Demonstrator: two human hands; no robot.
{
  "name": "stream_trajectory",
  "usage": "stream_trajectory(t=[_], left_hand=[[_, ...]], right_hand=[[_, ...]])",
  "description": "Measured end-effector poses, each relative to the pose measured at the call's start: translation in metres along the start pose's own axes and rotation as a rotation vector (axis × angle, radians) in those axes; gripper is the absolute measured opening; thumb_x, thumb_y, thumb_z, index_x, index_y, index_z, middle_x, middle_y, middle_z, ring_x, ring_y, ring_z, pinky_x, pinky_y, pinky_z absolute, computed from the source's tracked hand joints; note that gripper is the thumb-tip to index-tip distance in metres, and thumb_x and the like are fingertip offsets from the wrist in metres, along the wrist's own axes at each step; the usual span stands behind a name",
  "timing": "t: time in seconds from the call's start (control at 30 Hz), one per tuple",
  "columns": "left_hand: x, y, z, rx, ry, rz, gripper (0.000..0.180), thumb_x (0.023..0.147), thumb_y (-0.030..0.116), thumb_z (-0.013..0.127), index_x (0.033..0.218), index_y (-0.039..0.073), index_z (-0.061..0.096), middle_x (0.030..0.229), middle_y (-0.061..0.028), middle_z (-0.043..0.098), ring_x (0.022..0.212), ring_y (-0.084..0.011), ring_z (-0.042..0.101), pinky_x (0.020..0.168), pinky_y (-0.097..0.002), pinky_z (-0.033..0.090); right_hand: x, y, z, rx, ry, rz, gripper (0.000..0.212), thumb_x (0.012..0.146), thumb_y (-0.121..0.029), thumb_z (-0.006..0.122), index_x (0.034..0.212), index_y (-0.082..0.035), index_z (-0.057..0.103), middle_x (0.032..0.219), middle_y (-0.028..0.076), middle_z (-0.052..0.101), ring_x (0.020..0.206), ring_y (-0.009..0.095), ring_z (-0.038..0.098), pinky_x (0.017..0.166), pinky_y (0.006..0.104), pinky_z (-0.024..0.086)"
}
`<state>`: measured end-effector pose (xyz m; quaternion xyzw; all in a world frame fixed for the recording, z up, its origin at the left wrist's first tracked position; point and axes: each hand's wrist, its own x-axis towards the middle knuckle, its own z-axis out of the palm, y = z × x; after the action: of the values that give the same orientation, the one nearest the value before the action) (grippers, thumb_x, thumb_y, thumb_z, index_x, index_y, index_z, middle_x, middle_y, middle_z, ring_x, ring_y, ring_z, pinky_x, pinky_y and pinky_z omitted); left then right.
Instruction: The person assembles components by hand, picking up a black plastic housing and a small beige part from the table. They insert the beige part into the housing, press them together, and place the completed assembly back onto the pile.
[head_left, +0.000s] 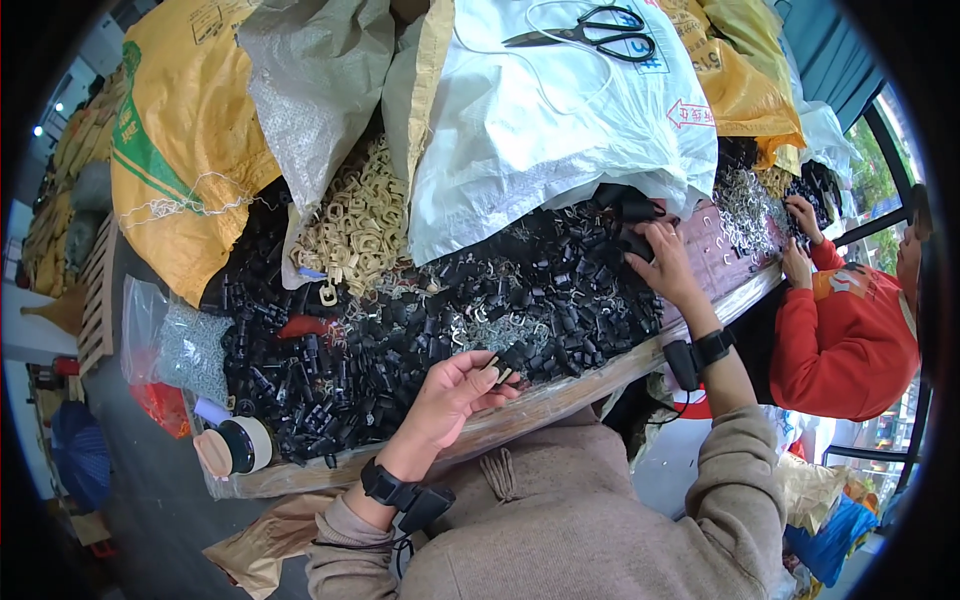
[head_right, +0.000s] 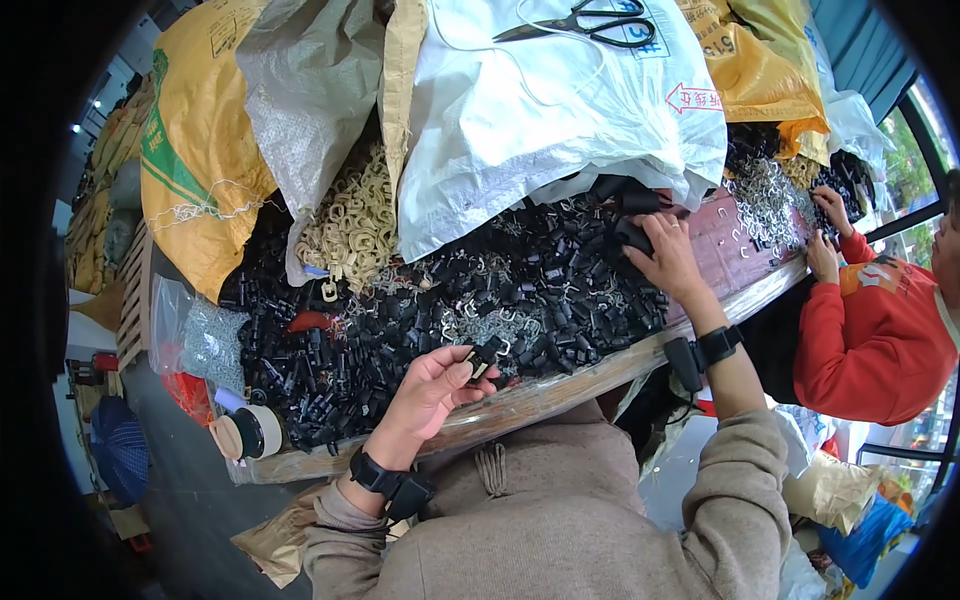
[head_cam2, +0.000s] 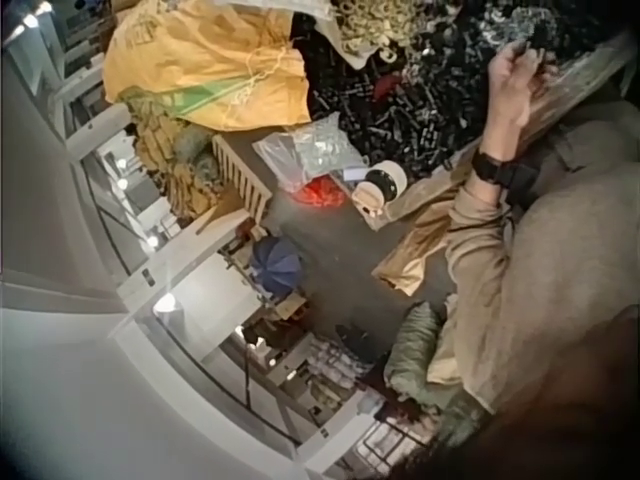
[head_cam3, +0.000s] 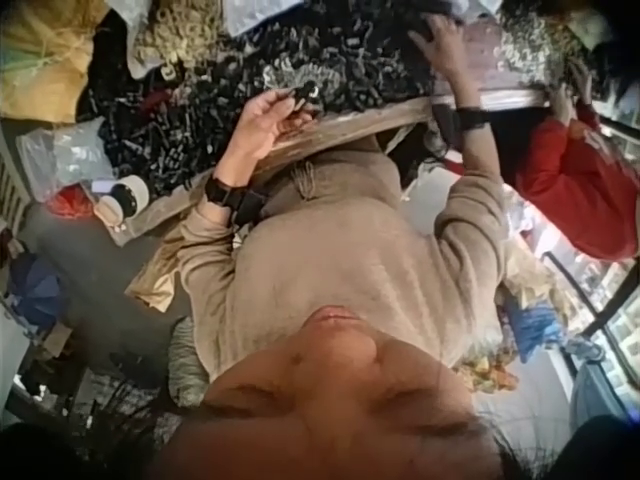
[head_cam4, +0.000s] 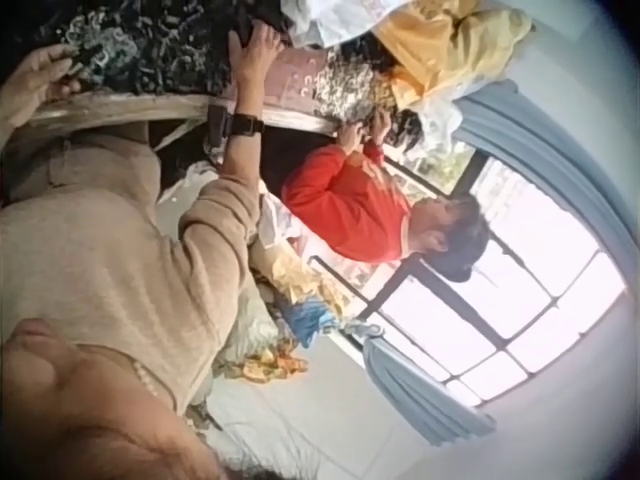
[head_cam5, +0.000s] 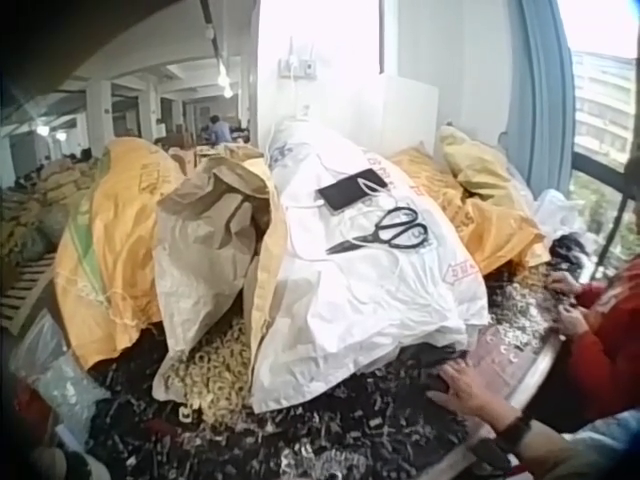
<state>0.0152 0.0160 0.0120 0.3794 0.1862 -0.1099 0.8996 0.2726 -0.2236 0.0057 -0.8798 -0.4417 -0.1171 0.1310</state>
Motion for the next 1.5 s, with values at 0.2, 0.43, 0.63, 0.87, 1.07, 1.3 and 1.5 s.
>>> stream_trajectory(t=[0.2,0.43,0.63,0.87,1.07,1.3,1.5], left_hand=[[-0.002,0.005,0.000,-0.026,0.089,0.065,0.028,0.081,0.012,0.053,0.106,-0.001,0.048,0.085,-0.0065,0.057,0.071,-0.0110,0.056,0.064,-0.0205,0.048],[-0.002,0.008,0.015,0.098,-0.050,0.073,0.029,0.079,0.012,0.055,0.105,-0.001,0.051,0.072,-0.0019,0.055,0.059,-0.0069,0.051,0.055,-0.0179,0.044],[-0.008,0.012,-0.002,0.204,0.058,0.165,0.028,0.079,0.012,0.056,0.103,-0.001,0.053,0.069,-0.0017,0.055,0.057,-0.0064,0.051,0.053,-0.0176,0.043],[-0.005,0.003,0.009,0.246,-0.001,0.123,0.027,0.079,0.011,0.057,0.102,-0.003,0.053,0.073,-0.0044,0.057,0.059,-0.0081,0.053,0.055,-0.0198,0.046],[-0.010,0.001,0.008,0.260,0.035,0.081,0.028,0.079,0.011,0.056,0.104,-0.004,0.052,0.082,-0.0080,0.059,0.066,-0.0100,0.057,0.060,-0.0210,0.048],[-0.011,0.001,0.008,0.274,0.058,0.037,0.030,0.079,0.011,0.057,0.105,-0.004,0.052,0.090,-0.0084,0.058,0.072,-0.0110,0.058,0.063,-0.0210,0.048],[-0.011,0.003,0.009,0.129,0.041,-0.008,0.039,0.078,0.010,0.058,0.113,-0.002,0.045,0.096,-0.0080,0.056,0.075,-0.0126,0.058,0.065,-0.0222,0.049]], right_hand=[[0.005,-0.070,-0.037,0.680,-0.135,0.169,0.037,0.066,-0.024,0.066,0.091,0.000,0.053,0.079,0.011,0.054,0.070,0.020,0.053,0.059,0.0273,0.040],[0.013,-0.139,-0.049,0.900,-0.453,-0.171,0.039,0.064,-0.025,0.068,0.091,0.001,0.055,0.077,0.010,0.054,0.068,0.022,0.053,0.059,0.0271,0.041],[0.015,-0.130,-0.053,0.749,-0.455,-0.140,0.038,0.063,-0.021,0.070,0.089,0.001,0.055,0.076,0.010,0.053,0.069,0.024,0.053,0.060,0.0291,0.041],[0.003,-0.162,-0.042,0.938,-0.484,-0.090,0.039,0.063,-0.020,0.069,0.093,0.000,0.053,0.081,0.012,0.054,0.075,0.026,0.054,0.064,0.0312,0.043],[-0.005,-0.163,-0.030,0.997,-0.559,-0.065,0.041,0.064,-0.020,0.069,0.095,0.000,0.052,0.082,0.011,0.054,0.076,0.024,0.055,0.066,0.0306,0.043],[-0.016,-0.164,-0.023,1.061,-0.579,0.023,0.047,0.067,-0.022,0.068,0.103,0.000,0.050,0.089,0.011,0.053,0.085,0.021,0.053,0.071,0.0298,0.042],[-0.014,-0.152,-0.020,1.294,-0.568,-0.260,0.077,0.063,-0.035,0.069,0.122,0.000,0.034,0.113,0.018,0.042,0.108,0.028,0.039,0.091,0.0354,0.029]])
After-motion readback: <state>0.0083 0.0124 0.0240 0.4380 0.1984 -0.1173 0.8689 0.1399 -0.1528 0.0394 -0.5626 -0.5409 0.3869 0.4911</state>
